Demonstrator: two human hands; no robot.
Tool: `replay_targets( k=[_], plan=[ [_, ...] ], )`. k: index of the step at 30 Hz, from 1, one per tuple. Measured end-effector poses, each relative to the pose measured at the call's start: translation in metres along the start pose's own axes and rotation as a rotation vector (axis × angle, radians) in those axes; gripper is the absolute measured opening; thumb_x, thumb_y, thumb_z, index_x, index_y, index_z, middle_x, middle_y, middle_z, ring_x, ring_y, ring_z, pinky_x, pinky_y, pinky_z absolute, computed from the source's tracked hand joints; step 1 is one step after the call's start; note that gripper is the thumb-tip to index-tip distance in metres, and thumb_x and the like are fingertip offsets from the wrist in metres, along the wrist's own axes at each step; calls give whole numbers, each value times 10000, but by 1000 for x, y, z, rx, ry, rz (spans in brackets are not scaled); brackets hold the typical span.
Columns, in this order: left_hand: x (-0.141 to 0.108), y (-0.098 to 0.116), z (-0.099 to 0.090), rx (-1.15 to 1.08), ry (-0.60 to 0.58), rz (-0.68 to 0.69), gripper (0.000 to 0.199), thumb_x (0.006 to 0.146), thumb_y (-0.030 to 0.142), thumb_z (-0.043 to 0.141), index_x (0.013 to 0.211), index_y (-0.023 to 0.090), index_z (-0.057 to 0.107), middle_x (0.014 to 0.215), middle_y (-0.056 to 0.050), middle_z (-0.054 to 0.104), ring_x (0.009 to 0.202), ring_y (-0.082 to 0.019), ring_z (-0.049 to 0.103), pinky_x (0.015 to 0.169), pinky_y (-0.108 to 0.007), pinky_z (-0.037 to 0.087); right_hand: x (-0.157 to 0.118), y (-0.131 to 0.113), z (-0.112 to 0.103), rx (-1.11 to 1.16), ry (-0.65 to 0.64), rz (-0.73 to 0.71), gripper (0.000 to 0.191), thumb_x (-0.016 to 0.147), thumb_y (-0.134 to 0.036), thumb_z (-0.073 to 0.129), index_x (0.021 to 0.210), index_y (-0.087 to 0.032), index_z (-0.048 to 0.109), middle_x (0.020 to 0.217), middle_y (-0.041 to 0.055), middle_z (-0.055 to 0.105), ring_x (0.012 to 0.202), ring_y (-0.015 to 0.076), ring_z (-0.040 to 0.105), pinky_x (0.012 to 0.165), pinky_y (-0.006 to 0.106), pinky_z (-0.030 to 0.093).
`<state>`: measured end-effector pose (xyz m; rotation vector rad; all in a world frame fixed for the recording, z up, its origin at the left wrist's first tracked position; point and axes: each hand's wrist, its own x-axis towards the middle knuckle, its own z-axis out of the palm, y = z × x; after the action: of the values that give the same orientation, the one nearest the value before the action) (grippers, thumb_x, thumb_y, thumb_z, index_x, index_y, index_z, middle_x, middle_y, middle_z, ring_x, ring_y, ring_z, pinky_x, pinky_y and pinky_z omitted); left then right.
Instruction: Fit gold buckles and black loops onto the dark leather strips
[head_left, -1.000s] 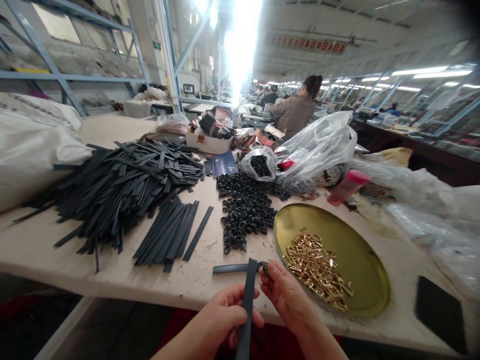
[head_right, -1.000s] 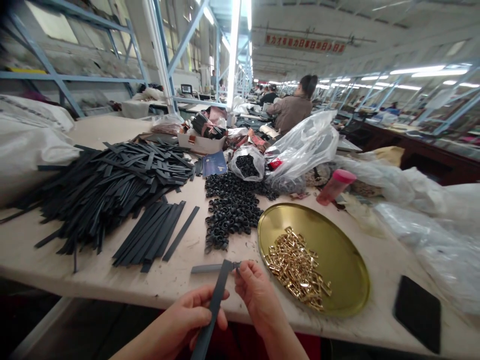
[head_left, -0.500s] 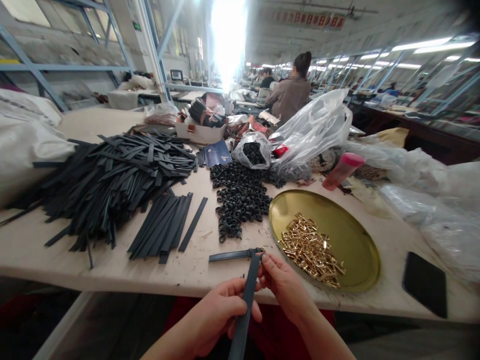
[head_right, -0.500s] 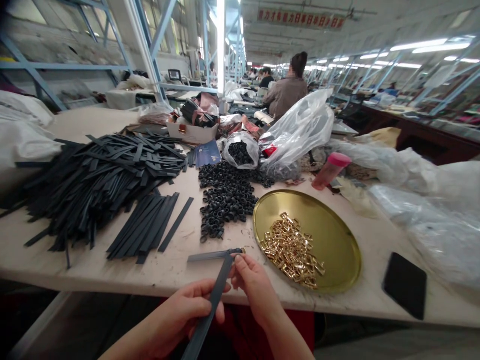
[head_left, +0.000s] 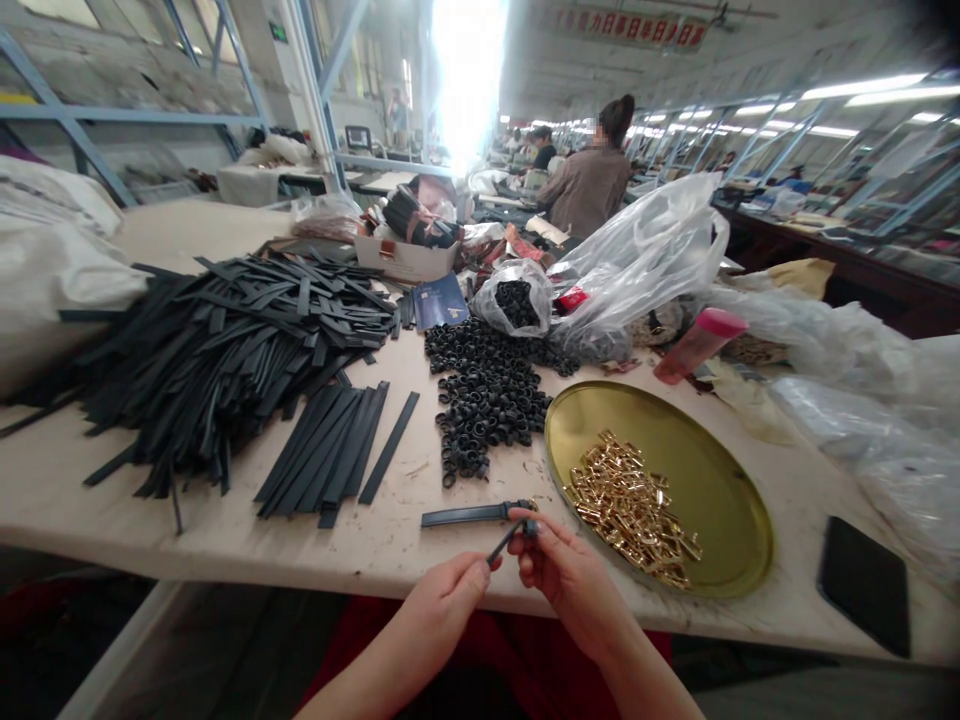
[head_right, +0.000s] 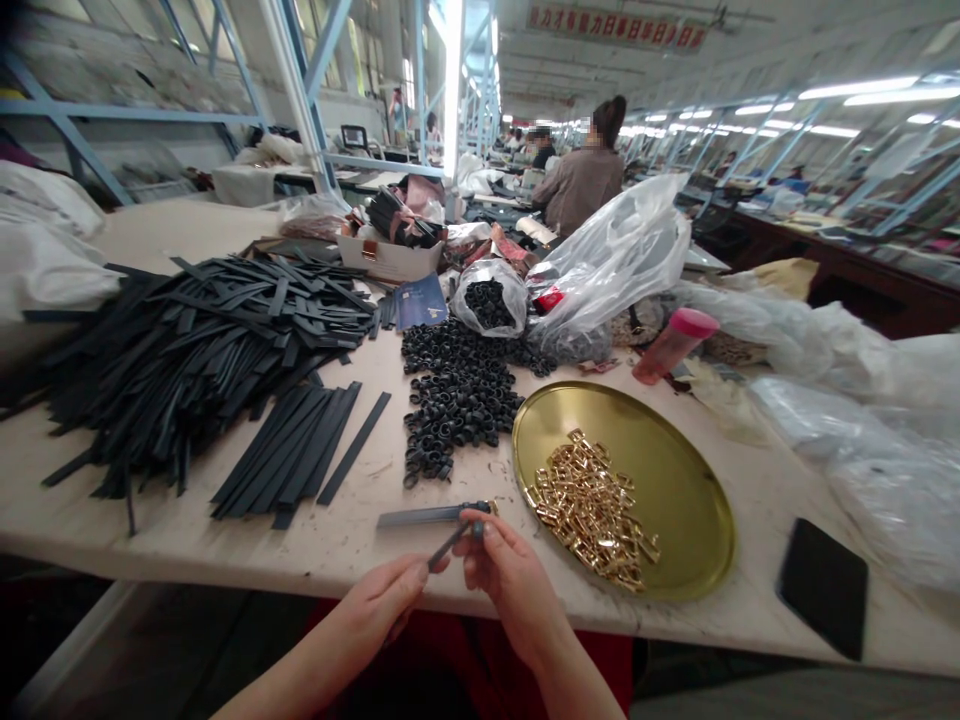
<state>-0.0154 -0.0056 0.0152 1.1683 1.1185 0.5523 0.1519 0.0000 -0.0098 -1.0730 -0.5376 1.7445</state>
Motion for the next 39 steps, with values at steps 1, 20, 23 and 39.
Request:
replay_targets(
  k=[1,20,23,39],
  plan=[
    [1,0,-1,43,12,48,344,805,306,387,992,128,614,699,1,576,670,-138,502,638,-230,384,0,0,1,-12,-3,-2,358,756,-419,587,992,-151,616,693,31,621,534,92,500,496,212,374],
    [-4,4,13,354,53,50,302,841,327,312,740,164,546,509,43,477,455,-109,445,462,-198,320,-10,20,11,-392,86,-175,389,610,-437,707,895,-178,645,685,7,643,531,109,499,528,244,411],
    [-1,6,12,451,81,132,272,830,284,350,697,170,558,596,17,562,562,-123,492,541,-204,334,-14,22,8,-429,46,-195,415,678,-481,632,970,-186,635,747,23,647,561,117,511,568,268,434],
    [10,3,7,489,-101,130,265,847,305,337,850,185,573,677,-19,636,587,-154,563,555,-217,375,-10,6,-5,-420,-8,-127,351,646,-502,651,804,-188,639,651,-13,562,536,103,467,521,234,377]
  ],
)
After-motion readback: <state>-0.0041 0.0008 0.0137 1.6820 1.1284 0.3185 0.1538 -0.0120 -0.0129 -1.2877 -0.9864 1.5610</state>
